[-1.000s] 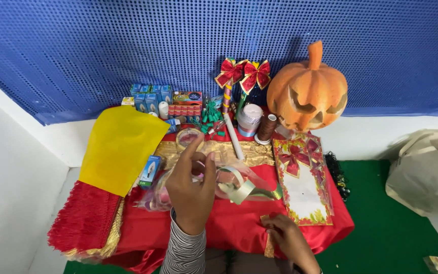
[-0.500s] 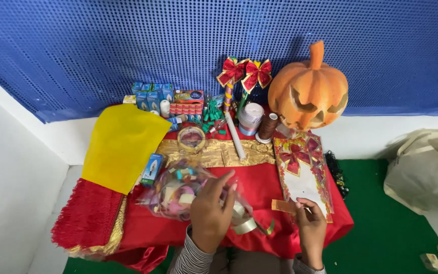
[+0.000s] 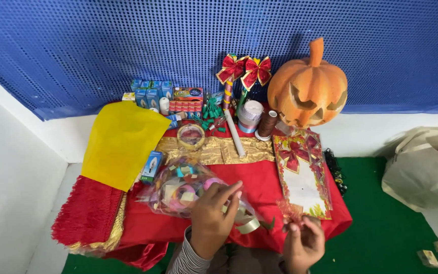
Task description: Organizing various craft materials and folding a large yellow sheet of paper around a white tube on a low table.
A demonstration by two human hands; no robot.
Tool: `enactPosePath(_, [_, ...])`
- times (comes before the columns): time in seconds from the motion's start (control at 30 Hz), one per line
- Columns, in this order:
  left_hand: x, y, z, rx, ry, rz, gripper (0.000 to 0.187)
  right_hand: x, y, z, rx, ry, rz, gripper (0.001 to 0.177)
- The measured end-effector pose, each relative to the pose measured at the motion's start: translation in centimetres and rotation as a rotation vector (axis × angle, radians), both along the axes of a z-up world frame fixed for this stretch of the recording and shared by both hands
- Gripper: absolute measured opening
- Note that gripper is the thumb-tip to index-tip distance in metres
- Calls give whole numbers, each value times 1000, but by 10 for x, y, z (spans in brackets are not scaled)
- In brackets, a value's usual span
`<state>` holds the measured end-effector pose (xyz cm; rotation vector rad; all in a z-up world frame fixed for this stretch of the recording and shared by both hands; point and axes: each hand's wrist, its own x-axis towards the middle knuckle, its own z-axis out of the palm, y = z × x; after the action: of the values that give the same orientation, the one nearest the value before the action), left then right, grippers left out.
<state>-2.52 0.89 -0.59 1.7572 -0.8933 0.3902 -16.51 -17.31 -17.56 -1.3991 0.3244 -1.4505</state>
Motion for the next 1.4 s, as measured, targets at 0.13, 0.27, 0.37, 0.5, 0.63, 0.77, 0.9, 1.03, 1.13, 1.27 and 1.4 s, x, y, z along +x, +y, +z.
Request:
enactPosePath(0.13, [-9,3,5,-1,28,-31,33,14,26,7,-148,-62,-113,30])
enactPosePath(0.27, [-12,3,1,0,14,-51,31,26,41,33,-335,40,38,25])
enactPosePath(0.37, [-11,2,-7,2,58,-123,33,34,45,70,-438,243,204,19])
enactPosePath(0.5, [-12,1,-12,-22,149,-196,36,40,40,87,-403,522,287,17])
enactPosePath(0.63, [-15,5,-6,-37,160,-213,32,49,33,95,-320,561,334,17])
enactPosePath(0.77, [-16,4,-2,-80,111,-205,37,53,32,112,-395,617,383,25])
enactPosePath(0.9, [-14,-4,-1,-104,148,-201,38,56,32,152,-750,935,588,22])
enactPosePath(1.03, [-10,-9,4,-127,82,-184,42,55,26,157,-695,932,464,26])
enactPosePath(1.13, [-8,-11,5,-165,100,-151,48,44,21,152,-404,716,359,25])
enactPosePath(1.27, [-5,-14,11,-197,119,-130,45,15,13,139,6,474,58,20])
enactPosePath(1.4, [-6,-16,13,-214,69,-104,44,0,-8,118,151,611,-78,32])
